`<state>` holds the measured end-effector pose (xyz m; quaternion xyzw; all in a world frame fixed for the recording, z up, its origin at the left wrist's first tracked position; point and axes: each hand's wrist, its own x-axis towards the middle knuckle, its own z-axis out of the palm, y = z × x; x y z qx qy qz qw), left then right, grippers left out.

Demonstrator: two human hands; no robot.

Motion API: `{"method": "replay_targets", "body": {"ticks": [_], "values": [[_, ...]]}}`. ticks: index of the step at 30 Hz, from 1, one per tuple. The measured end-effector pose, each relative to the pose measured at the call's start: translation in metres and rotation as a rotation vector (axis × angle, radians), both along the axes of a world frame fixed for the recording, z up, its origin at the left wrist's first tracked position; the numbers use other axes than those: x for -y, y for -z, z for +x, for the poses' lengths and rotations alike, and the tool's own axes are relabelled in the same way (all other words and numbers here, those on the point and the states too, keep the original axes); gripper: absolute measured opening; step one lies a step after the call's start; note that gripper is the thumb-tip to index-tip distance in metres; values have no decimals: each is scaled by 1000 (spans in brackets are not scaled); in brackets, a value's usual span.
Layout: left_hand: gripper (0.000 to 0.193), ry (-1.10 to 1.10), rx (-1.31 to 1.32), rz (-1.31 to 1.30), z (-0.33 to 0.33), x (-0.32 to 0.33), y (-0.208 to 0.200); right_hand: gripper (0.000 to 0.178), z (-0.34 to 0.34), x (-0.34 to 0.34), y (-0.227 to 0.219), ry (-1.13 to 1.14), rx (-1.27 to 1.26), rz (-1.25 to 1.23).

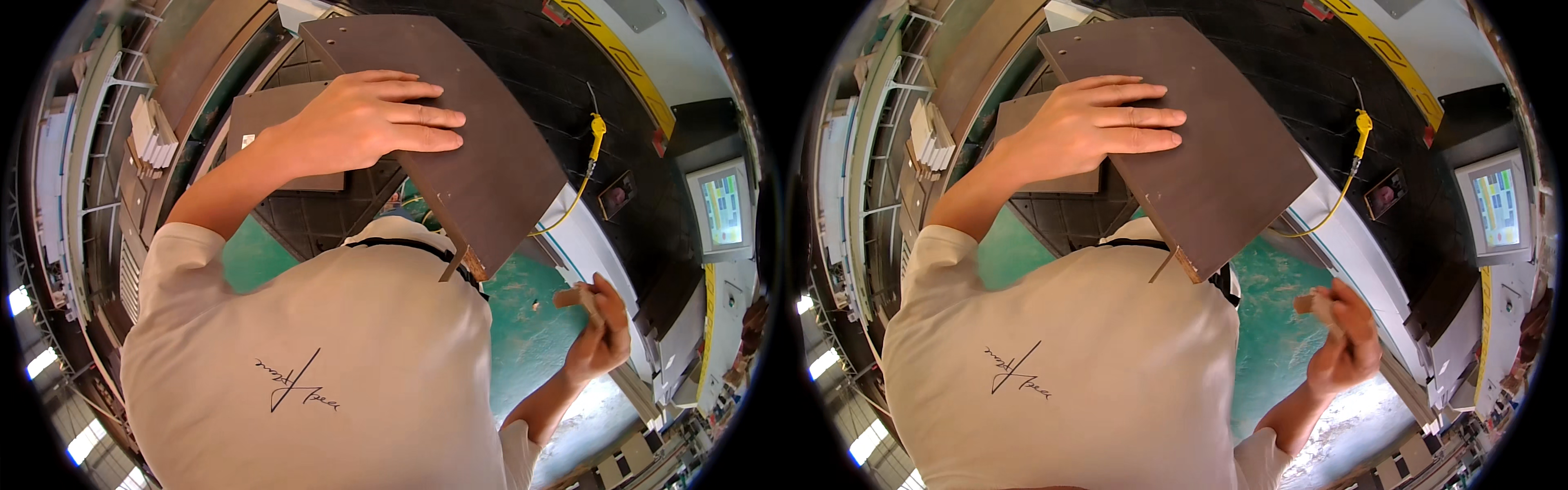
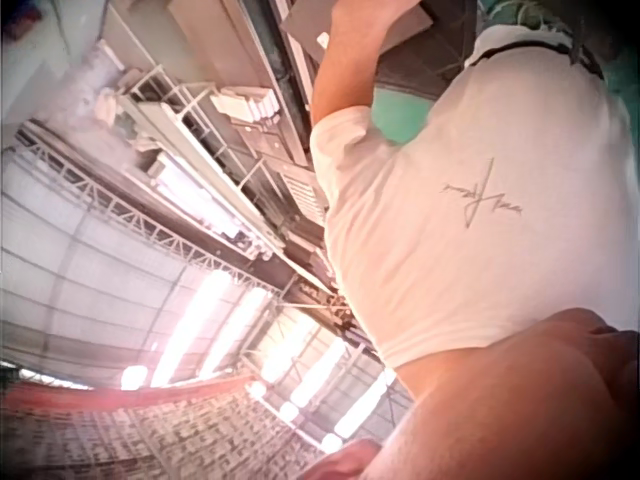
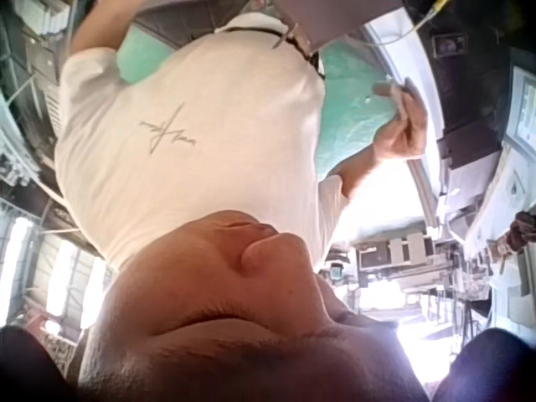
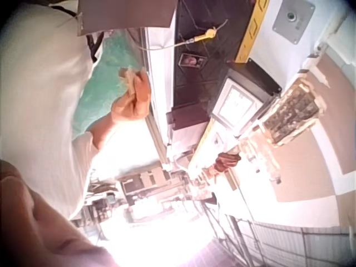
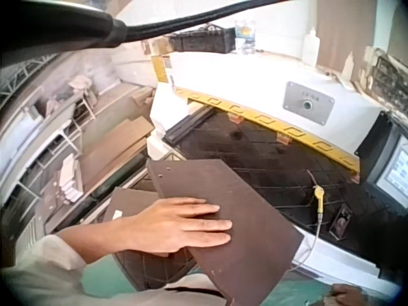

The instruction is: The person cleans a dark rectangular board with a cloth, then uses a yellow air blower to clear dust. They apply glue from a white bottle to the board's edge and attach a small wooden piece, pressing it into place. The person repeats the gluing and attaching process on another board.

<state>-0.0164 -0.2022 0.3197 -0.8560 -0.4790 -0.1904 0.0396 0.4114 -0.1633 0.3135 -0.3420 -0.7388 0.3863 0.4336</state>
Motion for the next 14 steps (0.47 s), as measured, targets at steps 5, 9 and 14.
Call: {"method": "replay_targets", "body": {"ticks": [5,9,14], "values": [[43,-30,-8,79,-4,6,1,24,-19,3,41,135,-202,-297],[45,-26,-19,142,-4,9,5,12,19,6,109,265,119,-263],[43,12,60,123,-2,15,8,24,172,47,255,371,1006,-668]]}}
